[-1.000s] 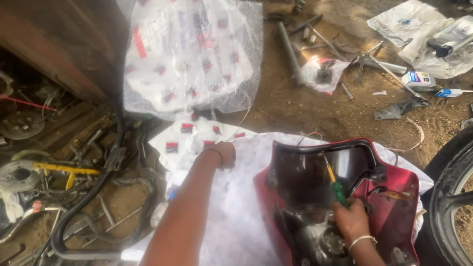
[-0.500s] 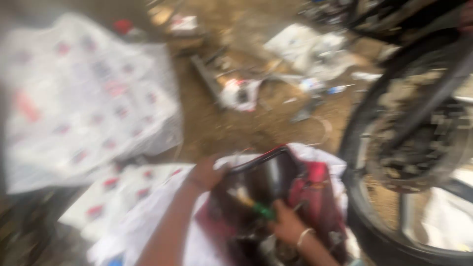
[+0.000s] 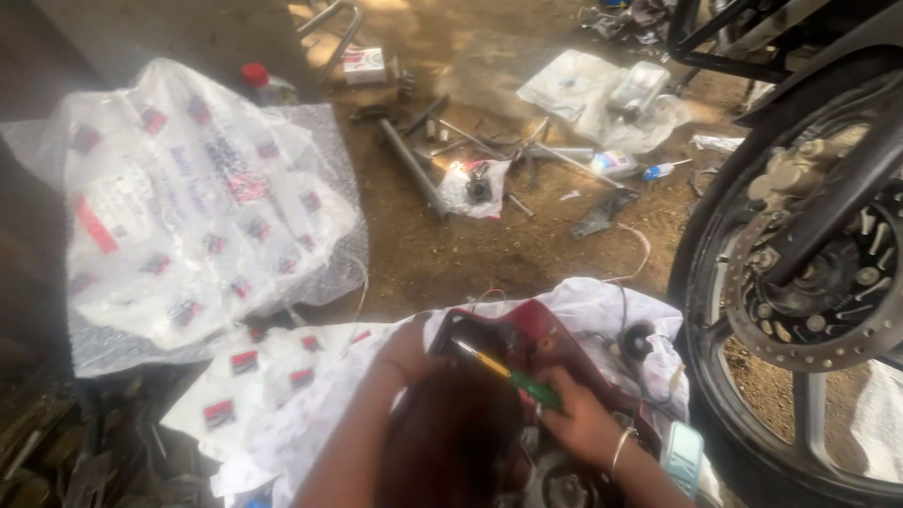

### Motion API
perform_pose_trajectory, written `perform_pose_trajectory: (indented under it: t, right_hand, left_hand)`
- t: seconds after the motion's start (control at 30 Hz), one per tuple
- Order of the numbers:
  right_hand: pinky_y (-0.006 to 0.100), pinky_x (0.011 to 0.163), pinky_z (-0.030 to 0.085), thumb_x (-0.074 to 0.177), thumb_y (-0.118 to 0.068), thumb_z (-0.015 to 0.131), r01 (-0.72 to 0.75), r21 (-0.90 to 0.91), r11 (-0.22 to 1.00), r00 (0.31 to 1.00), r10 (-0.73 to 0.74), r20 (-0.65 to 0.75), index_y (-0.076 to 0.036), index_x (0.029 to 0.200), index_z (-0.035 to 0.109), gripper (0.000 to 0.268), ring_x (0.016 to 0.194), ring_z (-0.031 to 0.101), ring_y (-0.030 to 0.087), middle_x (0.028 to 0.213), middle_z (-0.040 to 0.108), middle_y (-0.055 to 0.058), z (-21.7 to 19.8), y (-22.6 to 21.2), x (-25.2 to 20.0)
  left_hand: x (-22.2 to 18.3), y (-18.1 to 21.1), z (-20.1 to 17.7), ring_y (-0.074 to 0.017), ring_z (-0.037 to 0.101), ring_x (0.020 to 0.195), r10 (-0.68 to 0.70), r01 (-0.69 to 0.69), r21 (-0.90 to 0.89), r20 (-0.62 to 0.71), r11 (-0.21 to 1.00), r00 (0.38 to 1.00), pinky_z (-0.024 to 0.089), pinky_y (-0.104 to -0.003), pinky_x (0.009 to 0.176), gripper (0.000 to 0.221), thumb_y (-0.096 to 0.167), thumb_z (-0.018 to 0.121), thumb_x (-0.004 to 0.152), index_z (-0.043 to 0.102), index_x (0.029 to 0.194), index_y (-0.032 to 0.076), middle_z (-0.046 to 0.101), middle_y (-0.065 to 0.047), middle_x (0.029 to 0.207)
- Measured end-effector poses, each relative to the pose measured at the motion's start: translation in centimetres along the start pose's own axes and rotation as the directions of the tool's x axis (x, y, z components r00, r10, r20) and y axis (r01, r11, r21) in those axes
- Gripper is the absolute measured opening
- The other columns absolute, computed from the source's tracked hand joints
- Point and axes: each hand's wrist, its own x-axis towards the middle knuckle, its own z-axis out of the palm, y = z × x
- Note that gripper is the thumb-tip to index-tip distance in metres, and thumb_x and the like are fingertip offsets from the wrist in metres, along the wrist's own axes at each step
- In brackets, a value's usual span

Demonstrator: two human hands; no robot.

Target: Use a screwdriver to remove screws and disassemble a red motorcycle front fairing or headlight cowl.

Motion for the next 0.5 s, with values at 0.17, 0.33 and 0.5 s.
perform_pose_trajectory:
  t: [0.17,0.33,0.5]
  right_hand:
    - [0.038,0.081,0.059,0.085,-0.018,0.065,-0.34,-0.052,0.939,0.94,0.339,-0.017,-0.018,0.138,0.056,0.054,0.089,0.075,0.026,0.097,0.075,0.016,3.4,-5.0,0.1]
    - [0.037,0.088,0.057,0.092,-0.042,0.062,-0.418,0.047,0.907,0.887,0.419,-0.194,-0.012,0.127,0.068,0.046,0.096,0.077,0.025,0.103,0.079,0.015,6.7,-2.3,0.4]
    - [0.036,0.084,0.056,0.092,-0.037,0.065,-0.42,0.084,0.904,0.859,0.426,-0.284,-0.006,0.119,0.072,0.042,0.09,0.076,0.023,0.097,0.079,0.015,7.5,-2.7,0.6]
  left_hand:
    - [0.5,1.7,3.3,-0.0387,0.061,0.123,0.112,-0.216,-0.426,-0.255,0.879,0.96,0.049,-0.043,0.101,0.079,0.022,0.086,0.066,0.052,0.136,0.008,0.067,-0.021,0.123]
    - [-1.7,3.5,2.4,-0.0322,0.072,0.11,0.042,-0.225,-0.629,-0.292,0.745,0.955,0.055,-0.04,0.093,0.043,0.017,0.079,0.074,0.065,0.114,0.008,0.075,-0.017,0.109]
    - [-3.1,4.6,1.0,-0.0307,0.074,0.104,-0.039,-0.123,-0.627,-0.238,0.769,0.97,0.056,-0.039,0.088,0.041,0.024,0.084,0.074,0.066,0.107,0.008,0.076,-0.016,0.104]
